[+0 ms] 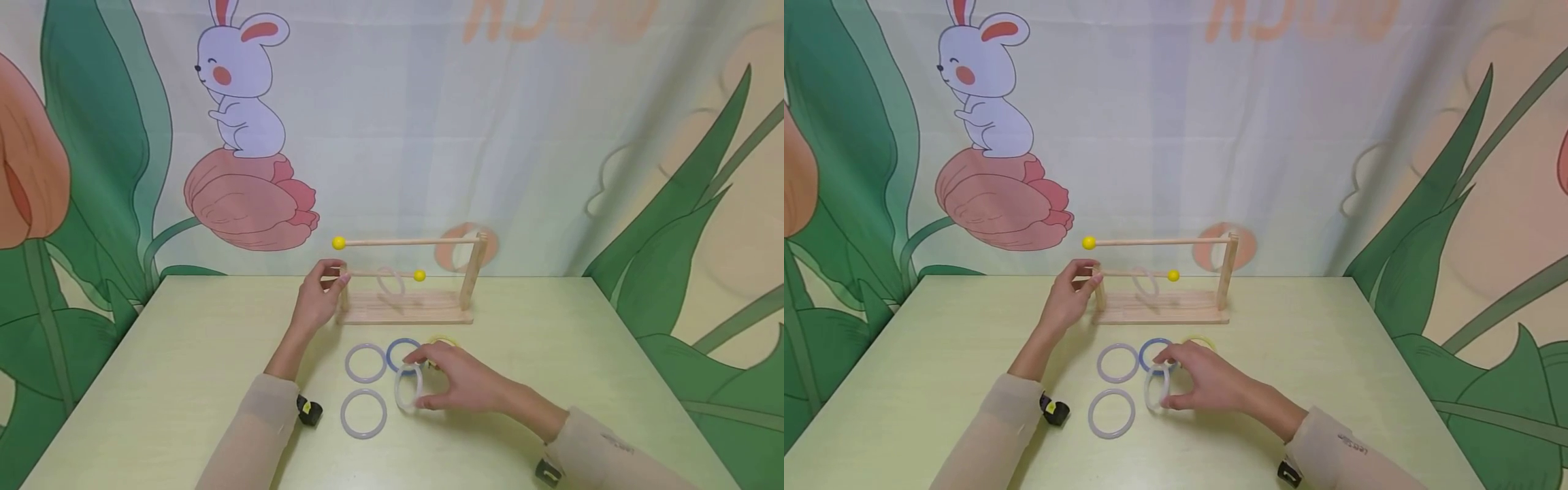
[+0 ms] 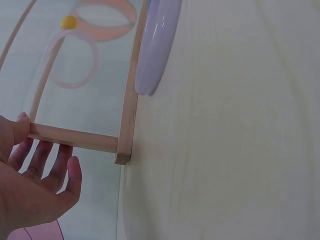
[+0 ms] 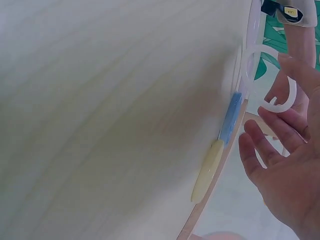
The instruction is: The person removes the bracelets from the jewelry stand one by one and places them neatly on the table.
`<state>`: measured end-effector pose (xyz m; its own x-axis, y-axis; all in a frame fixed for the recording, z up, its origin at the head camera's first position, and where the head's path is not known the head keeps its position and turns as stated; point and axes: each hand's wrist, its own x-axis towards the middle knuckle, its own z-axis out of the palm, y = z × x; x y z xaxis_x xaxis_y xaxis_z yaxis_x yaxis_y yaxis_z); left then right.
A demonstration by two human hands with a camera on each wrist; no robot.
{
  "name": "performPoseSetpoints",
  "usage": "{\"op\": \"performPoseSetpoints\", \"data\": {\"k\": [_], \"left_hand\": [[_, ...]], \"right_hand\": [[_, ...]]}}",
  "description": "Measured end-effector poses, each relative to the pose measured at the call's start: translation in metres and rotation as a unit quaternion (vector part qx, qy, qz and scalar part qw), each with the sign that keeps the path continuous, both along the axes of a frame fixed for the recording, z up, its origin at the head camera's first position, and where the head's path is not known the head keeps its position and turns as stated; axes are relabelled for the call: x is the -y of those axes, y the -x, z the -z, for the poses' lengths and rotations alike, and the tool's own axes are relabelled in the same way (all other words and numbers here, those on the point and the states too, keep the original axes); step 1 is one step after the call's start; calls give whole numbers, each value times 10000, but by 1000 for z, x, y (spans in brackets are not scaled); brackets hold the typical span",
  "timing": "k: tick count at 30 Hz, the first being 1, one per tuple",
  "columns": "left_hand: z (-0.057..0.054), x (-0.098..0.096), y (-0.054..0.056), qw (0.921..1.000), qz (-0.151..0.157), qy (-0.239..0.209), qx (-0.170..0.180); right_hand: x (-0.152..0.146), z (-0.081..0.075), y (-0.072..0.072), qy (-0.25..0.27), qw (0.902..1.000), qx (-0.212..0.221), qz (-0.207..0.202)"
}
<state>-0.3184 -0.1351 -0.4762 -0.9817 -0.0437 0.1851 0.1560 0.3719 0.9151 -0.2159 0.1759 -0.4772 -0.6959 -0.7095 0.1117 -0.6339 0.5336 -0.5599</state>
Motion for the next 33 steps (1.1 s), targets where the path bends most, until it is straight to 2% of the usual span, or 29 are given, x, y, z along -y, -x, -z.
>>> {"op": "performPoseSetpoints", "data": {"k": [19,33], "left_hand": [[1,-3,0,10000,-14,-86,-1],[-2,0,-1,10000,3,-32,-27]], "right_hand": [[-7,6,-7,-252,9995,138,-97],[-3,13,-8,-775,9967,-151,-176]]}}
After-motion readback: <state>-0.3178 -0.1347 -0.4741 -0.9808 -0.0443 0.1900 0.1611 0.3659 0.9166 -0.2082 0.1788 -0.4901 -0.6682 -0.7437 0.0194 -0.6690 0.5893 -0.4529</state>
